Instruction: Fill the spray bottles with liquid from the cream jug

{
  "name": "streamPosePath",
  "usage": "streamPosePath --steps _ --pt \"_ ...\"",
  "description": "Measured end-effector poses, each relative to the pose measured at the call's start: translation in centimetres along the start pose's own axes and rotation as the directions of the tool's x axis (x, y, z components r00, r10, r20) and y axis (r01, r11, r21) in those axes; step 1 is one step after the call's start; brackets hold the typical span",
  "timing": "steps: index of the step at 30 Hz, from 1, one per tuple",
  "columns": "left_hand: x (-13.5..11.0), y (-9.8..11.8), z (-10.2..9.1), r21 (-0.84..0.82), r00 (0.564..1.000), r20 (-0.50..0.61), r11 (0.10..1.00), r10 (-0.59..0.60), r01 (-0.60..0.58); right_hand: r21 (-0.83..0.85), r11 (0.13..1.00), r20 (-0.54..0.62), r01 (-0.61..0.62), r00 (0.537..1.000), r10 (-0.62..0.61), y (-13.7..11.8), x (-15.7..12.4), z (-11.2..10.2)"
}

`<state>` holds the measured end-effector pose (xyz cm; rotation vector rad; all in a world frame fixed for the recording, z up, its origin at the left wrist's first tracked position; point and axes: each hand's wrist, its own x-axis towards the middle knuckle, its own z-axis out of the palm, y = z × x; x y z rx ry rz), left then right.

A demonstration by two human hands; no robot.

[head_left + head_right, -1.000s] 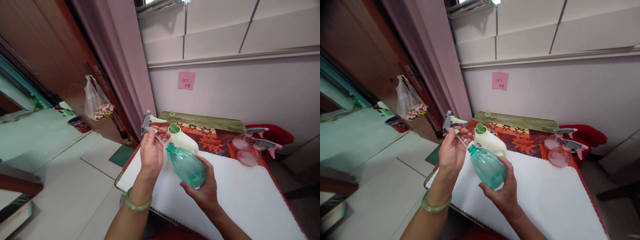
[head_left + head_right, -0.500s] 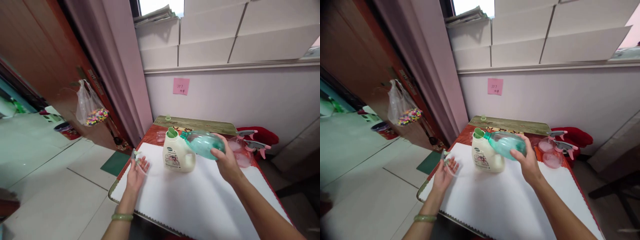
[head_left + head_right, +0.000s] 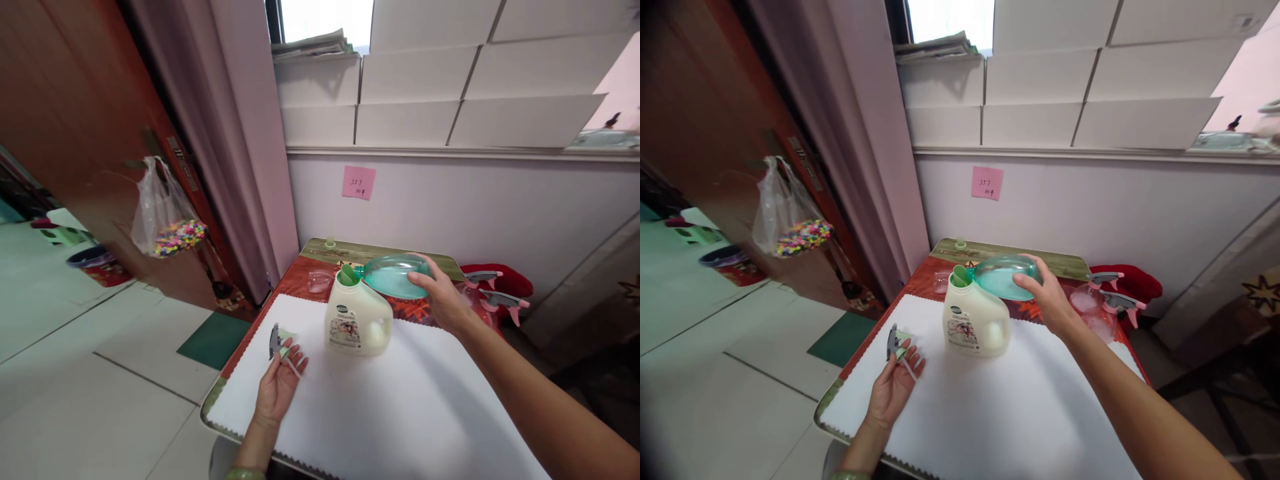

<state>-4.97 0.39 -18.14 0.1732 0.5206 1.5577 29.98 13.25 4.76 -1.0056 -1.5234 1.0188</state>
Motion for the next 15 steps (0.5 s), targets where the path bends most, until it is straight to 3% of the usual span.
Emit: streamPosePath --steps 3,8,15 --pt "-0.1 0.0 0.1 0.013 1.000 -0.011 1.000 -0.007 0.007 0.026 0.998 0.000 -0.049 0.999 0.049 -1.0 0.2 0.3" --pt "-0.1 -0.2 0.3 0.053 0.995 -0.095 0.998 0.026 -0.021 -0.076 0.995 0.000 -0.062 0.998 0.062 -2.6 0.4 0.6" --pt "-0.1 -0.4 0.1 0.048 0.993 -0.110 0.998 0.049 -0.044 -0.205 0.978 0.017 -0.044 0.999 0.049 -4.4 1.2 0.6"
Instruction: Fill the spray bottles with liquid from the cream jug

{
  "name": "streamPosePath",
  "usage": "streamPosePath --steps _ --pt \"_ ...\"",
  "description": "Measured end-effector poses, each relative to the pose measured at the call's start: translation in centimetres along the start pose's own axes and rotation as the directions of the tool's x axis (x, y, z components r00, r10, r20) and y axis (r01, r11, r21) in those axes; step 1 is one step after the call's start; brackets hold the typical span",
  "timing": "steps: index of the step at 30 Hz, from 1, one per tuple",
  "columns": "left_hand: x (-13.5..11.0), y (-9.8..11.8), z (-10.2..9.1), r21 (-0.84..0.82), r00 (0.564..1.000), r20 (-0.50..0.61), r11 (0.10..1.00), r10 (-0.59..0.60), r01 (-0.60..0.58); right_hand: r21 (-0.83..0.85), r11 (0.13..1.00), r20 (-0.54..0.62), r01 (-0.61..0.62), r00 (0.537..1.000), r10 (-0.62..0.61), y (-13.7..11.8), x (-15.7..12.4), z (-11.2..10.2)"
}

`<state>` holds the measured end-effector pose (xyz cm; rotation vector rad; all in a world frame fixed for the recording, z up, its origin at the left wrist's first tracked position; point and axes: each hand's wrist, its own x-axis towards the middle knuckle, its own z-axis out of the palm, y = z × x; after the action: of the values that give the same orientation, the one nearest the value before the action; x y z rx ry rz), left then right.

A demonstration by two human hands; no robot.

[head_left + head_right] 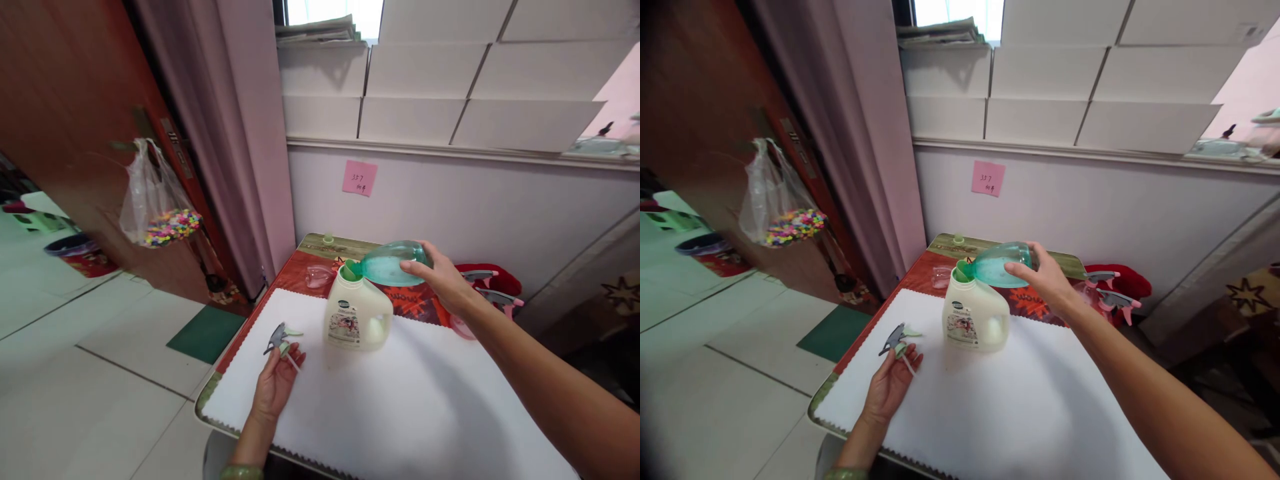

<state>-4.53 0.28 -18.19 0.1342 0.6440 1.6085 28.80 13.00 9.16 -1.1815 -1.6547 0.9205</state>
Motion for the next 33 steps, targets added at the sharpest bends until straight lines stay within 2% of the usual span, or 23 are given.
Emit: streamPosePath --steps 7,11,21,33 --pt "-0.1 -0.2 -0.3 -0.032 1.000 0.007 0.999 0.023 -0.023 -0.073 0.997 0.026 -0.010 1.000 0.012 -1.7 0.3 0.0" --pt "-0.1 -0.2 -0.3 -0.038 0.999 0.028 0.999 0.025 -0.024 -0.195 0.981 0.048 -0.003 0.999 0.012 -3.1 0.6 -0.1" --pt "0.1 -0.2 -0.6 -0.037 0.998 0.064 0.999 0.020 -0.018 -0.431 0.896 0.116 0.106 0.991 -0.062 -5.3 2.5 -0.3" --pt "0.0 -0.2 -0.4 -0.026 0.999 0.052 1.000 0.016 -0.015 -0.560 0.784 0.217 0.266 0.961 -0.171 -9.0 4.5 0.8"
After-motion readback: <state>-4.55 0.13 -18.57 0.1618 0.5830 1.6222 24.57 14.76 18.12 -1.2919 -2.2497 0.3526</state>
